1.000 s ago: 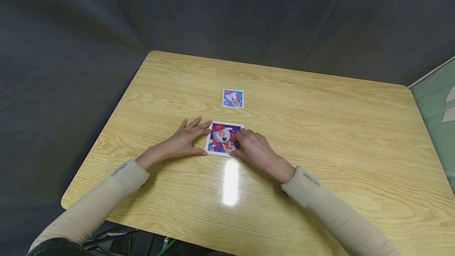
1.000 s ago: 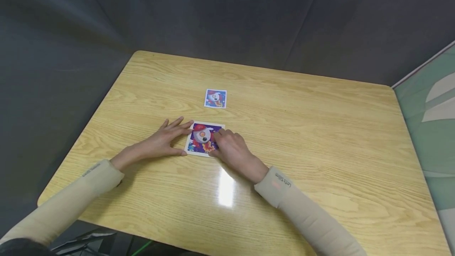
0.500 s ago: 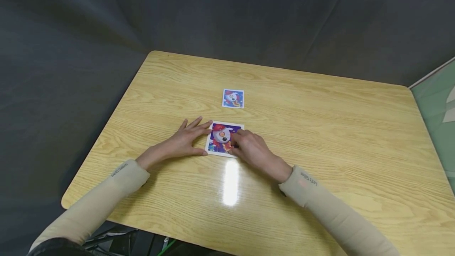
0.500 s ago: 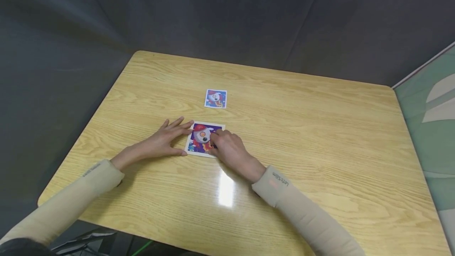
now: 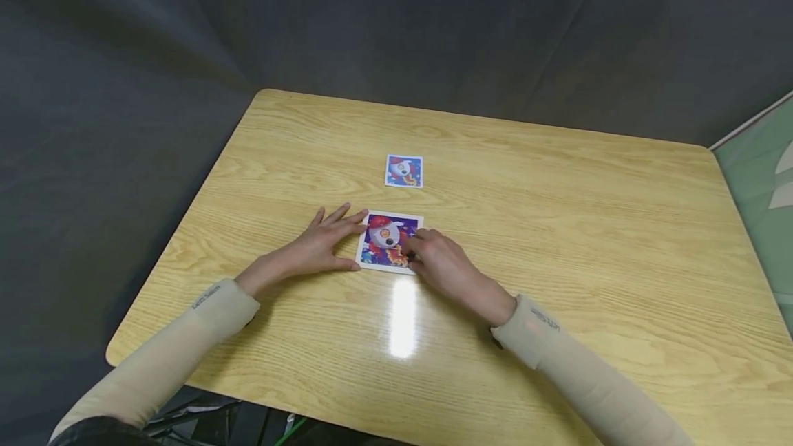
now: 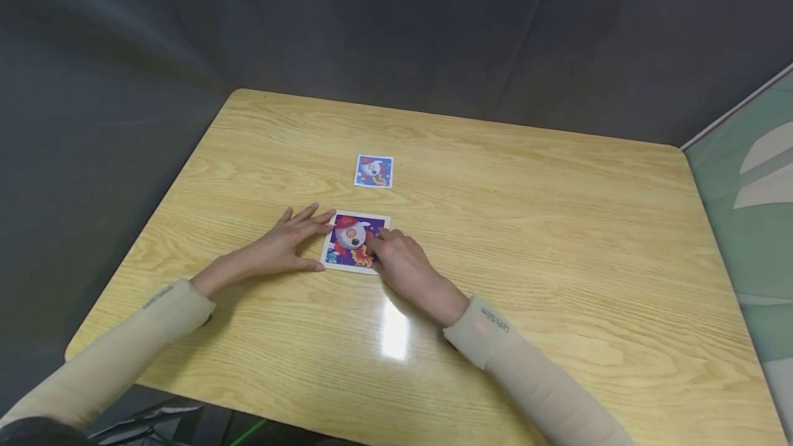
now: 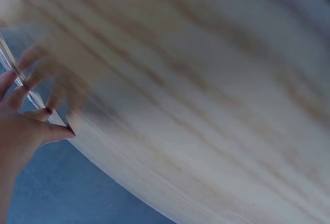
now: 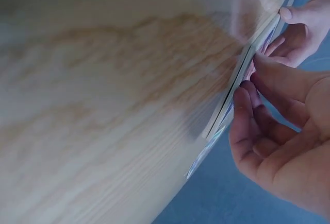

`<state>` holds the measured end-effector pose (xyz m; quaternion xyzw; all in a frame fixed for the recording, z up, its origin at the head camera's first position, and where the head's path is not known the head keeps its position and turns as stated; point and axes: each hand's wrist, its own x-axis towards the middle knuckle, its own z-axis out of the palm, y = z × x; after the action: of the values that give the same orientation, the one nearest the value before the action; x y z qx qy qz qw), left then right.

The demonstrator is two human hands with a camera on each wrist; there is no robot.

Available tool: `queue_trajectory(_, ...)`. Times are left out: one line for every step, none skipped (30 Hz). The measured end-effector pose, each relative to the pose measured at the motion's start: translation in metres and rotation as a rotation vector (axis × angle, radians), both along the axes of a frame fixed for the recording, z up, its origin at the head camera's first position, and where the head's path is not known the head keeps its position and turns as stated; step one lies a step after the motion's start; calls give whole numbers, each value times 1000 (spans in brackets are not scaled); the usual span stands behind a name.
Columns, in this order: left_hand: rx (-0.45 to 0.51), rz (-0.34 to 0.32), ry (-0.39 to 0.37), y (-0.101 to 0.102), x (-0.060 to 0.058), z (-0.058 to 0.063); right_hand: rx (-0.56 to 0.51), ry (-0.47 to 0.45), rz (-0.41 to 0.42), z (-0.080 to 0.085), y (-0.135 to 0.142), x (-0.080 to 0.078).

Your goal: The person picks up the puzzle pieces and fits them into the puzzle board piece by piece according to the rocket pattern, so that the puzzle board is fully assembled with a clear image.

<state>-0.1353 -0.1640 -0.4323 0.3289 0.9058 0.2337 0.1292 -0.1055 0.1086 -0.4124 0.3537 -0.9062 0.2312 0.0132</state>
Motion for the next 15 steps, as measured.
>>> queue_trajectory(2,-1,0,0,0,0,-8,1,5,0,1,0)
queue_trajectory(2,-1,3,0,0,0,-12,5,9,0,2,1)
queue_trajectory(1,-1,4,0,0,-1,-18,10,17,-1,3,1)
queue_trajectory(1,1,2,0,-1,-1,-24,15,27,-1,4,2)
queue_trajectory(-1,2,0,0,-1,-2,-28,18,34,-1,5,3)
queue_trajectory(-3,3,-2,0,-1,-2,-30,26,45,-1,6,4)
queue_trajectory(-5,2,-1,0,-1,-2,-30,32,56,-1,7,5)
queue_trajectory(-6,3,-2,0,-1,-2,-30,37,68,-1,9,6)
queue_trajectory(-6,5,-6,0,-1,-2,-30,41,79,-2,10,7)
queue_trajectory(-8,8,-9,0,-1,-2,-27,45,86,-2,11,8)
queue_trajectory(-11,9,-9,0,-1,-2,-23,46,92,-2,12,8)
queue_trajectory(-13,10,-10,1,-1,-2,-18,47,97,-2,13,9)
queue_trajectory(-16,11,-9,0,-1,-2,-12,50,99,-3,14,10)
queue_trajectory(-19,13,-11,0,-1,-3,-7,48,98,-3,14,11)
queue_trajectory(-21,14,-13,0,-1,-3,-1,48,96,-3,15,11)
